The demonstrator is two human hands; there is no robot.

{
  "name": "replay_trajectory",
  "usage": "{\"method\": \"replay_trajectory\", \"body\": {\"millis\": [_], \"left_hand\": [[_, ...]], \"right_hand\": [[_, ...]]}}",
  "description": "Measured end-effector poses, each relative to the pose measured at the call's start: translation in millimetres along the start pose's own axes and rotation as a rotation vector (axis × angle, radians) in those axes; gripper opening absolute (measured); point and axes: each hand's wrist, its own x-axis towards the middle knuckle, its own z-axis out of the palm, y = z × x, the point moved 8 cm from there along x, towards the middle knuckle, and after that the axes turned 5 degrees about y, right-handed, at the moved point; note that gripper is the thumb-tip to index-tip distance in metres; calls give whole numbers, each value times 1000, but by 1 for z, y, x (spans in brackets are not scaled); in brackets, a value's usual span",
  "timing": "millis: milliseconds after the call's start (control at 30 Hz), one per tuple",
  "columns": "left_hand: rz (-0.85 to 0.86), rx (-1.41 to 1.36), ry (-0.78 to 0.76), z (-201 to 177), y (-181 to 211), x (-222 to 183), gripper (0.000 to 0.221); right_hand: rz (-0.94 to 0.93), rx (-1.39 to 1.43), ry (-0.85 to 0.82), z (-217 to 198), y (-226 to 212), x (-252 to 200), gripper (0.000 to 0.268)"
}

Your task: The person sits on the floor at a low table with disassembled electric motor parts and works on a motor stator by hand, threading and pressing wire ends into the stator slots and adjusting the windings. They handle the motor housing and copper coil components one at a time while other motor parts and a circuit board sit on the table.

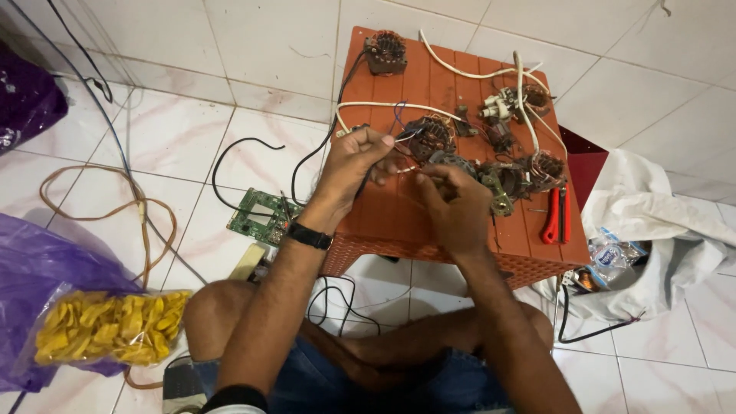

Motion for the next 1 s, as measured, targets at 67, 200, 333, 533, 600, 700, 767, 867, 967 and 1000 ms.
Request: {"method": "replay_trajectory", "body": {"millis": [67, 200, 333, 533, 600, 700, 767, 867, 967, 1000], "left_hand": [[7, 17, 11, -7, -8, 6, 25], [47, 116, 7, -4, -11, 7, 28], [116, 215, -34, 10, 0, -1, 24], [205, 357, -97, 25, 9, -7, 19], [178, 442, -99, 30, 15, -14, 18], [205, 499, -124, 32, 22, -17, 18], [204, 524, -128, 30, 20, -17, 17], [220, 548, -126, 25, 14, -13, 17], [233, 560, -120, 22, 12, -12, 18], [232, 572, -114, 21, 12, -12, 18]], "right_hand": [[44, 55, 2, -4, 8, -2, 9], [246, 211, -40, -12, 20, 2, 9], [406, 369, -100, -9, 41, 4, 18], [481, 546, -136, -6, 41, 3, 28], [374, 303, -214, -8, 34, 7, 20], [99, -12, -255, -11, 10, 10, 14], [101, -37, -274, -14, 10, 7, 12], [89, -69, -294, -15, 7, 5, 8], [91, -42, -299, -14, 10, 5, 6], [106, -6, -307, -13, 13, 4, 6]]}}
